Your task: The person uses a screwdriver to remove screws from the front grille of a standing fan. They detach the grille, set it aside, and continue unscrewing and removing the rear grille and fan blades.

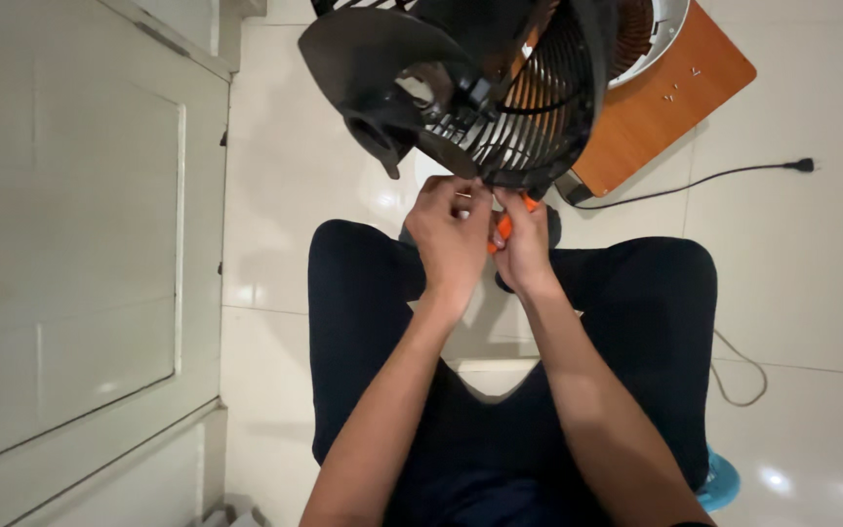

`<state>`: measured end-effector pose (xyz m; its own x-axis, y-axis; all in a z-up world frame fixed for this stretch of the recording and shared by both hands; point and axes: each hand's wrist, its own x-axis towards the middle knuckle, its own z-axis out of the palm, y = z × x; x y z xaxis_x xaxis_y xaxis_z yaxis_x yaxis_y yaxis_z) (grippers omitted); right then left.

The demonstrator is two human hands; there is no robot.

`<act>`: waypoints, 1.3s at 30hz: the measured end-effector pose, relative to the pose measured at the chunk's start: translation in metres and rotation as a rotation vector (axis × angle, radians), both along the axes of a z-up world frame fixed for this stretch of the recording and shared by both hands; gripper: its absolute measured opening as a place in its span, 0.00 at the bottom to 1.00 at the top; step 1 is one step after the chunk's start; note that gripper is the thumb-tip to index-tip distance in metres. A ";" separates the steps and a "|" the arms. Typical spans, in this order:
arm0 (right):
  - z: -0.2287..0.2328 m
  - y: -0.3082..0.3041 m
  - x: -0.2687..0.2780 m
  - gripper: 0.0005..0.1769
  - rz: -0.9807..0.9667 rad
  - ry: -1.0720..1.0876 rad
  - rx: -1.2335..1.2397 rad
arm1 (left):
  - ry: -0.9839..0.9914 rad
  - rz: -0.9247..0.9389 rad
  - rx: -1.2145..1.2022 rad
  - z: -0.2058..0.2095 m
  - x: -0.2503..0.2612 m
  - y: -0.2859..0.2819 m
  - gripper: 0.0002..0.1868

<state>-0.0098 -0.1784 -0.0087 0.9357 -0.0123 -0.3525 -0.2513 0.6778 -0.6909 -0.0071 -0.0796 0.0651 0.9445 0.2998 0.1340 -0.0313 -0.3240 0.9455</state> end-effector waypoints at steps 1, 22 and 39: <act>-0.002 -0.001 -0.001 0.09 -0.002 -0.019 0.005 | -0.136 -0.024 0.214 -0.001 0.000 0.003 0.06; -0.009 -0.003 0.003 0.10 0.017 -0.030 0.178 | 0.018 0.035 0.203 0.014 -0.005 -0.007 0.06; -0.008 -0.010 0.005 0.09 0.131 -0.036 0.247 | -0.308 -0.077 0.523 -0.005 -0.005 0.004 0.09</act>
<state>-0.0044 -0.1880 -0.0169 0.9357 0.1918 -0.2962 -0.3262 0.7902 -0.5188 -0.0120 -0.0756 0.0601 0.8553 0.0527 0.5154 -0.3199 -0.7288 0.6054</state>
